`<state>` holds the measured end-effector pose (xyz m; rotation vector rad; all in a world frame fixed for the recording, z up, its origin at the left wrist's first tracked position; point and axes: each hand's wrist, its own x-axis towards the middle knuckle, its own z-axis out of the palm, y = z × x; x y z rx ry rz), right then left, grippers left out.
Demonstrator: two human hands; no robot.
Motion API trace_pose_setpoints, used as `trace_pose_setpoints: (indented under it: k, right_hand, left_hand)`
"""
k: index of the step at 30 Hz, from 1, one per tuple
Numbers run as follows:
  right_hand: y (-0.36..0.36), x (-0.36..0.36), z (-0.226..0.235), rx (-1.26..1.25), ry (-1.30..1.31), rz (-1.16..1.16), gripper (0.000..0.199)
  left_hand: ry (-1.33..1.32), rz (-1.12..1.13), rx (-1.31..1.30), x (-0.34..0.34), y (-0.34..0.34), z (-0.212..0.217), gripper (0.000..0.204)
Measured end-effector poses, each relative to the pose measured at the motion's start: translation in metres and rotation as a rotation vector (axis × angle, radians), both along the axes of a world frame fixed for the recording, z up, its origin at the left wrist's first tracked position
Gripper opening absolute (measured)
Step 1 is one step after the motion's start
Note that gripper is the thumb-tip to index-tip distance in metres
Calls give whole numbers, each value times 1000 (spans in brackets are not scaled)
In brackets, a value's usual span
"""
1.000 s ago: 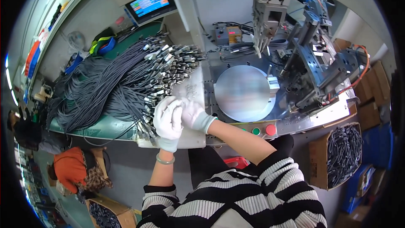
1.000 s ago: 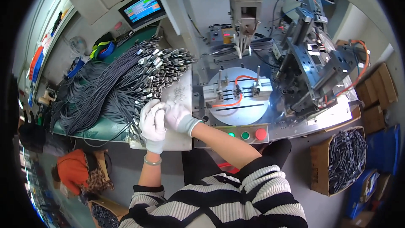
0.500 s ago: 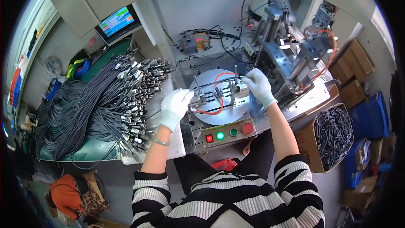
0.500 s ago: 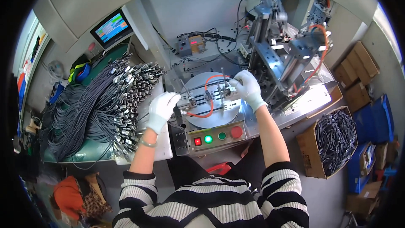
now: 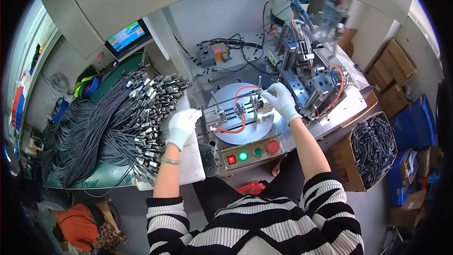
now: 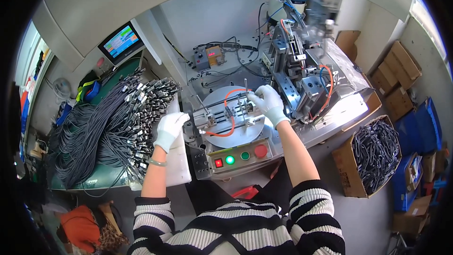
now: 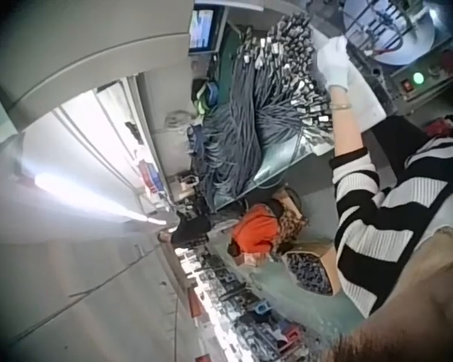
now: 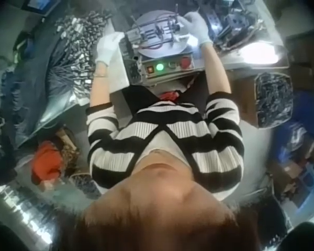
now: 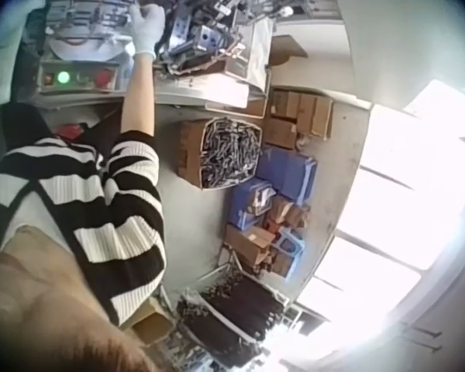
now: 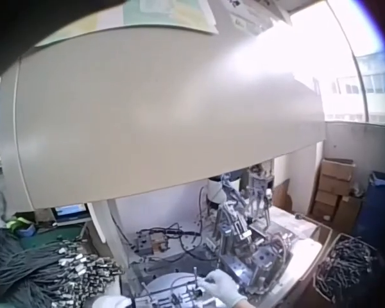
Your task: Feeding bundles of wires into a terminal crimping machine and collecting them in a bin.
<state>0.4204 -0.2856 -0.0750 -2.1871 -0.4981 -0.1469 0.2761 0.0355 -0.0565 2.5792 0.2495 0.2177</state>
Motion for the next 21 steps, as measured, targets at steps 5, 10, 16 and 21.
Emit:
trace_pose_setpoints:
  k: [5,10,16,21]
  right_hand:
    - [-27,-38,-1,22,-14,2,23]
    - [-58,-62,0,-25,66,-11,24]
    - [-66,-78,4,31,84,22,18]
    - [-71,-81,3,38,90,9,16]
  left_hand:
    - [-86,-315,-48,-11,-5,-22,29]
    - [9,-483,-207,-20,-12,-2,25]
    - [61,-325,-249,-30,-4,12,25]
    - [49,-321,-270,-33,-3,9,25]
